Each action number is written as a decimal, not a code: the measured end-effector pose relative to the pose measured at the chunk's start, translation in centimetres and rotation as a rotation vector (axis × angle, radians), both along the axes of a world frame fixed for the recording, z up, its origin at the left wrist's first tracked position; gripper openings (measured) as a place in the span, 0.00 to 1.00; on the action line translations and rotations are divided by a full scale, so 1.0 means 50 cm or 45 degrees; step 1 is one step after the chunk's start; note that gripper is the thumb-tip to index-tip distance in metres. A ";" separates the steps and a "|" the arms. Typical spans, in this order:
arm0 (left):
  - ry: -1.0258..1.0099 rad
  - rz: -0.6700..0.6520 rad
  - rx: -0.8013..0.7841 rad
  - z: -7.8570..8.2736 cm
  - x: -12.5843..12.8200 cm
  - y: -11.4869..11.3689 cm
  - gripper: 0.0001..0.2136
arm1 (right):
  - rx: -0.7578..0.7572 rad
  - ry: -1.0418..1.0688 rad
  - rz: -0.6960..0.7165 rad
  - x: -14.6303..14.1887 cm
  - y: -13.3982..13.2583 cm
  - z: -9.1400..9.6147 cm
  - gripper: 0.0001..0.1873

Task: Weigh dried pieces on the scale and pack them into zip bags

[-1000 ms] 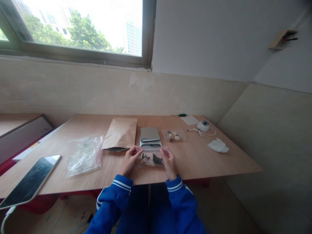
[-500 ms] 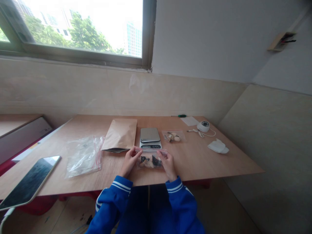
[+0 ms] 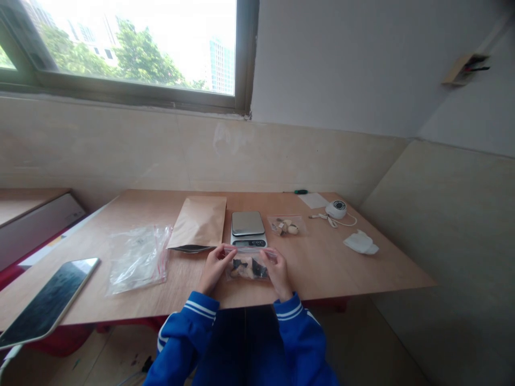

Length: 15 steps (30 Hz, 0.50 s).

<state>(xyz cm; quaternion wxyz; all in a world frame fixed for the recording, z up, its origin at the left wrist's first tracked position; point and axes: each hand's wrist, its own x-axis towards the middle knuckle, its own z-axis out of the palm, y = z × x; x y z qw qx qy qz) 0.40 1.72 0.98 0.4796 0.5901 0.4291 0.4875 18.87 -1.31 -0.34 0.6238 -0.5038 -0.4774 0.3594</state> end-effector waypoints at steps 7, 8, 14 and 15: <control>0.040 0.038 0.012 -0.010 -0.001 0.006 0.14 | -0.035 -0.001 0.009 -0.002 0.001 0.003 0.14; 0.046 0.041 0.018 -0.011 -0.001 0.006 0.14 | -0.040 0.002 0.009 -0.002 0.002 0.002 0.14; 0.062 0.083 0.062 -0.011 0.001 0.002 0.14 | -0.101 0.053 0.029 -0.002 0.001 0.000 0.16; 0.066 0.090 0.067 -0.011 0.001 0.002 0.14 | -0.104 0.051 0.030 -0.002 0.001 -0.001 0.17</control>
